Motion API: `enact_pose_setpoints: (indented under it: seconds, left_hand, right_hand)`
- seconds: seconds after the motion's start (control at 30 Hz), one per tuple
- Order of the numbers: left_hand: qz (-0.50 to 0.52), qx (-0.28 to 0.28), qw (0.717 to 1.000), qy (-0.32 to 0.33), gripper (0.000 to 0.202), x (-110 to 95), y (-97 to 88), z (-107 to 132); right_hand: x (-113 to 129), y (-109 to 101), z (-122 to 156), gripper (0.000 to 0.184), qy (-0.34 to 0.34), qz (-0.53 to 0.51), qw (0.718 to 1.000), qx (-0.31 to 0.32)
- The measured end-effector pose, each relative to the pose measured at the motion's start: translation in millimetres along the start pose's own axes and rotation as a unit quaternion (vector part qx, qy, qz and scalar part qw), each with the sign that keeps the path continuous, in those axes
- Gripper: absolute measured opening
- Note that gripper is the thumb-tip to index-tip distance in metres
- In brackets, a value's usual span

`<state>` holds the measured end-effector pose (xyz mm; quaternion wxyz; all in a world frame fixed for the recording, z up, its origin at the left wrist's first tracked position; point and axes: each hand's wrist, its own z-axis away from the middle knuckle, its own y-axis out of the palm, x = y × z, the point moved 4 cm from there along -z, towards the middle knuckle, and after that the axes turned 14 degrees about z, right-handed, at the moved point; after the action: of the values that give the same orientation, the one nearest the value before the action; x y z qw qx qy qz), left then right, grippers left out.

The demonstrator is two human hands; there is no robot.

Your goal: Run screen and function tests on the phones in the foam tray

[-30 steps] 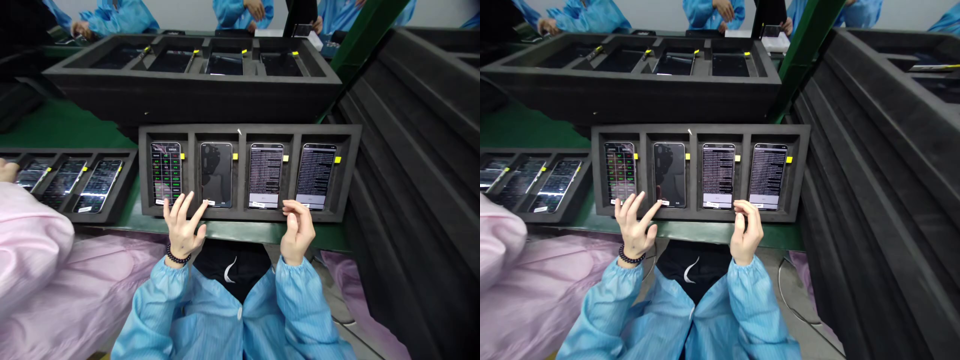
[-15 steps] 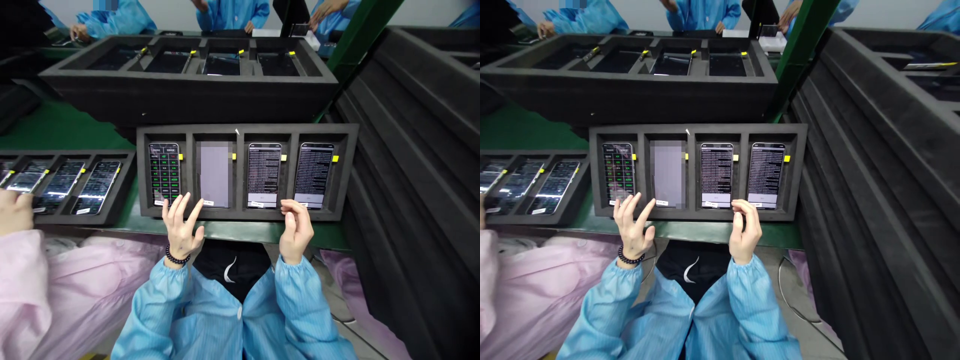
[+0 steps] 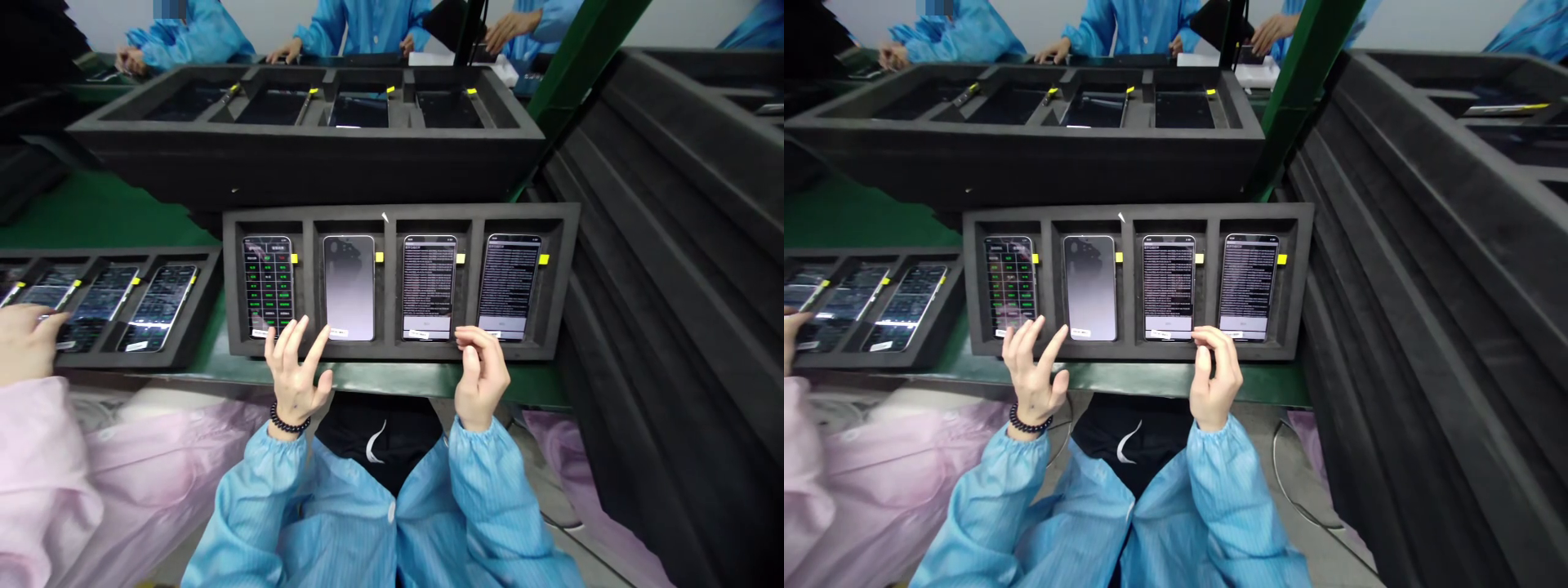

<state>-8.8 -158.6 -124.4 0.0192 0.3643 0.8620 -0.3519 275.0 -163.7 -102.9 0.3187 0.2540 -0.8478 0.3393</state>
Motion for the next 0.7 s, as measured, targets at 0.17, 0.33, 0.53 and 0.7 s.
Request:
enact_pose_setpoints:
  seconds: [0.17, 0.33, 0.53, 0.7]
  left_hand:
    - [-0.003, 0.0, 1.0, -0.001, 0.059, 0.0, 0.0, -0.3]
    - [-0.007, 0.008, 1.0, 0.0, 0.052, 0.5, 0.1, 1.3]
    - [-0.006, 0.002, 1.0, -0.02, 0.06, 3.6, 0.9, 4.7]
    - [0.004, -0.002, 1.0, -0.006, 0.058, 2.0, 0.3, 2.6]
  right_hand:
    - [0.1, -0.4, -0.6, 0.021, -0.002, 0.0, 1.0, -0.001]
    - [-0.7, 0.0, 0.2, 0.021, 0.003, 0.003, 1.0, 0.001]
    - [-0.2, -0.8, 0.0, 0.021, -0.002, -0.001, 1.0, 0.0]
    - [-0.3, -0.8, 0.0, 0.023, 0.005, 0.023, 1.0, 0.006]
